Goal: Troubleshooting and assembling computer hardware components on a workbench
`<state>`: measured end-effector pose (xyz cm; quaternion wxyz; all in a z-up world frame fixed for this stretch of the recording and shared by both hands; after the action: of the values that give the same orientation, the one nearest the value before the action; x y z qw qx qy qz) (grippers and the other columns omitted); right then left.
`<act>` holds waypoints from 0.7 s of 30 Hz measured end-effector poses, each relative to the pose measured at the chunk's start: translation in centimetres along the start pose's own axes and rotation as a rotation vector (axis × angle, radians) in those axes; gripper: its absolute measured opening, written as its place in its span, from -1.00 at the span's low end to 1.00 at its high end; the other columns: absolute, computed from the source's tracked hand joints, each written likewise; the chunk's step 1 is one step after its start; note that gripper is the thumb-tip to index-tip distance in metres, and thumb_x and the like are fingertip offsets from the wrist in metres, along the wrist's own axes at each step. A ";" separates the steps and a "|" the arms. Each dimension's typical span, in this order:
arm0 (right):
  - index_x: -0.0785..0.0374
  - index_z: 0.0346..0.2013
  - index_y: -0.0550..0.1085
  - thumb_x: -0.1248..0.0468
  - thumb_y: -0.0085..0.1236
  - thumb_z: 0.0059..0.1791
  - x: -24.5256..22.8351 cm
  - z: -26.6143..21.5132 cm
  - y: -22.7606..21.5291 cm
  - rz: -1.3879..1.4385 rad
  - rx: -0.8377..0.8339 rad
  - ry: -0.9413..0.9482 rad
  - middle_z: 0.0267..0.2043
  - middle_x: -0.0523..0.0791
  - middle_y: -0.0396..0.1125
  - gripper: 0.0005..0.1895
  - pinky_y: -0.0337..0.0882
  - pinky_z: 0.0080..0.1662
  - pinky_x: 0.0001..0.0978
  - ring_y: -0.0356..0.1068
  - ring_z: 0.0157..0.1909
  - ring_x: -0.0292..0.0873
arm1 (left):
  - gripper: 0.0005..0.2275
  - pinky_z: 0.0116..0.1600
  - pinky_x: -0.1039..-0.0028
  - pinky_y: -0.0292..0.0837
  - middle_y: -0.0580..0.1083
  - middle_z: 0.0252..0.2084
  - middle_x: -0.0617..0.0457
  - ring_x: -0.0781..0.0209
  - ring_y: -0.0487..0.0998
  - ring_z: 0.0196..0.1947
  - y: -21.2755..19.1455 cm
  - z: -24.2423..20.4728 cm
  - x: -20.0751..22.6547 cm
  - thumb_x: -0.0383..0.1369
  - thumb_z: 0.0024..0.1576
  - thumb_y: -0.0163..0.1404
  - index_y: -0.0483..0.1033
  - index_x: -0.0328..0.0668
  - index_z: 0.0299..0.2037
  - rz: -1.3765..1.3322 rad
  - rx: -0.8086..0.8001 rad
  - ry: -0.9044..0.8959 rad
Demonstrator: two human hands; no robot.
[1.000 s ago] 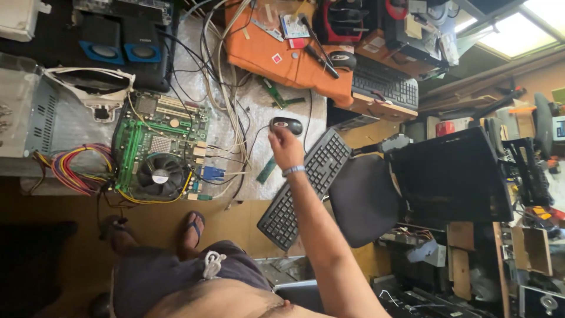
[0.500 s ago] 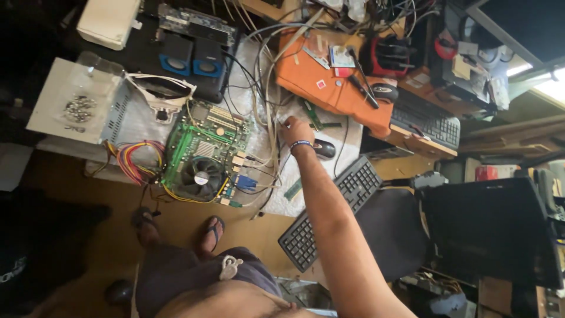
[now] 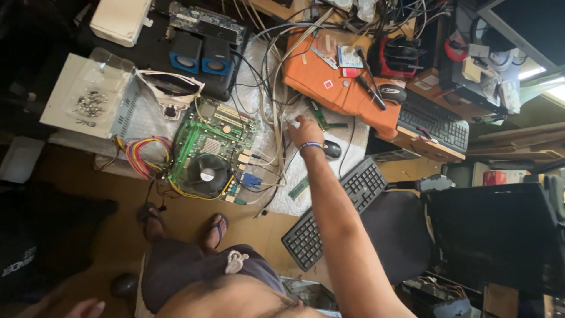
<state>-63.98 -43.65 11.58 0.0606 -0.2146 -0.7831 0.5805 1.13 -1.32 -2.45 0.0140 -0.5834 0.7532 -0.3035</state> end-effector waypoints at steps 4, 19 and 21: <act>0.01 0.06 0.51 -0.05 0.14 -0.07 1.0 -4.1 -2.3 0.161 0.196 -0.166 -0.06 0.02 0.48 -0.55 0.43 -0.04 -0.04 0.48 -0.15 0.08 | -0.39 0.31 0.13 0.31 0.55 0.26 -0.12 -0.18 0.54 0.22 0.1 4.5 -2.6 0.10 0.09 0.07 0.55 -0.05 0.29 0.211 -0.092 -0.041; 0.13 -0.02 0.60 0.21 0.22 -0.04 4.7 -28.4 -2.2 0.568 0.208 -0.280 -0.17 -0.20 0.59 -0.70 0.50 -0.16 -0.46 0.51 -0.30 -0.32 | -0.56 0.12 0.27 0.52 0.62 0.08 -0.01 0.02 0.66 0.04 -2.1 5.3 10.8 -0.06 0.15 0.06 0.54 -0.03 0.19 0.320 0.086 0.413; 0.18 -0.04 0.60 0.25 0.22 -0.05 5.0 -30.0 -1.1 0.644 0.196 -0.330 -0.20 -0.15 0.60 -0.71 0.53 -0.15 -0.48 0.56 -0.27 -0.31 | -0.58 0.17 0.24 0.50 0.61 0.09 -0.05 -0.03 0.64 0.06 -4.0 4.6 15.6 -0.13 0.16 0.08 0.54 -0.08 0.19 0.276 0.127 0.463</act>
<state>-58.43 -15.38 21.44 -0.2318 -0.3467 -0.6155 0.6688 1.35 -17.75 0.85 -0.0811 -0.3884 0.7881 -0.4705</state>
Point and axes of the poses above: each hand's wrist, its own z-axis towards the middle knuckle, its own y-axis out of the palm, x = y × z, the point moved 3 cm from there along z, towards the middle knuckle
